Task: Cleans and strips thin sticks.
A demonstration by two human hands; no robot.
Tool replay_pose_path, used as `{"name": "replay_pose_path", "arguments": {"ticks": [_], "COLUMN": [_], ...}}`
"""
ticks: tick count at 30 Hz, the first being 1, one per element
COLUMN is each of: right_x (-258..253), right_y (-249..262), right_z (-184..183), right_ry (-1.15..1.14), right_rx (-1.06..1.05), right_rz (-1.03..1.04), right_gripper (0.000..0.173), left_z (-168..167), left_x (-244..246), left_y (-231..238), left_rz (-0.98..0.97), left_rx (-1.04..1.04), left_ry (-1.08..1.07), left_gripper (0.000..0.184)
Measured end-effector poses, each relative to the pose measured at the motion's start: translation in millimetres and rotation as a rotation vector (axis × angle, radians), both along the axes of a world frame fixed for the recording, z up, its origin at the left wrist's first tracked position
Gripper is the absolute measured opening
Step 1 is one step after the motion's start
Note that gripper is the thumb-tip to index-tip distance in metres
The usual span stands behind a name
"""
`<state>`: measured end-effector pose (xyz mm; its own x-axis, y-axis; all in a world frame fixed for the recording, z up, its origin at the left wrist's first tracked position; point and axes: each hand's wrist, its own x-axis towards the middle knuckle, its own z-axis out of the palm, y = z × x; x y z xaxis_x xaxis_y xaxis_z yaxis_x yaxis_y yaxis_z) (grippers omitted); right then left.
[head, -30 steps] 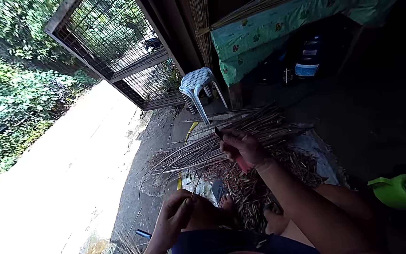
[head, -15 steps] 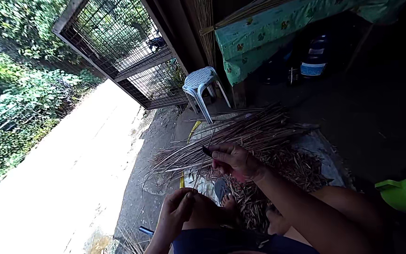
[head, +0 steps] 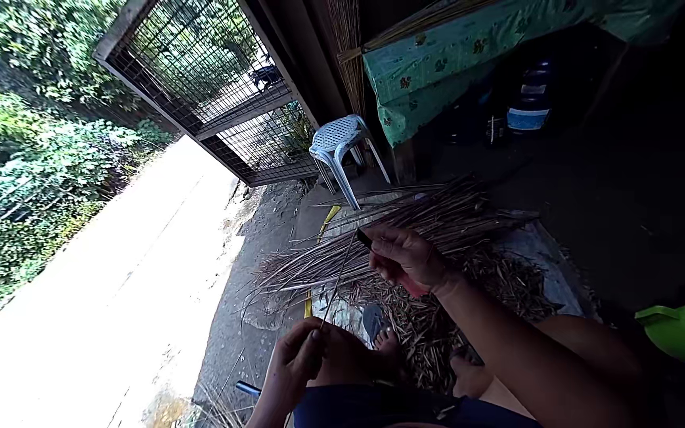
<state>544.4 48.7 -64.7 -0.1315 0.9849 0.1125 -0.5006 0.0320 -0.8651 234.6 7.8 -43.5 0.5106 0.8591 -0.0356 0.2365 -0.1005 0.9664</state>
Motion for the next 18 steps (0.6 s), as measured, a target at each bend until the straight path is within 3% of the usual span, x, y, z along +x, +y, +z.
{"name": "replay_pose_path", "arguments": {"ticks": [5,11,18], "right_x": [-46,-40,-5], "right_y": [-17,-16,-2], "right_z": [-2,5,8], "right_ry": [-0.108,-0.148,-0.044], "right_rx": [0.061,-0.014,-0.112], "right_rz": [0.233,0.114,-0.154], "right_gripper": [0.029,0.026,0.027], "left_z": [4,3,-2], "left_x": [14,15,5], "left_y": [4,1,-2], "left_rz": [0.071,0.125,0.126], "left_rx": [0.031,0.208,0.242], "left_ry": [0.023,0.158,0.223], "left_gripper": [0.027,0.024,0.024]}}
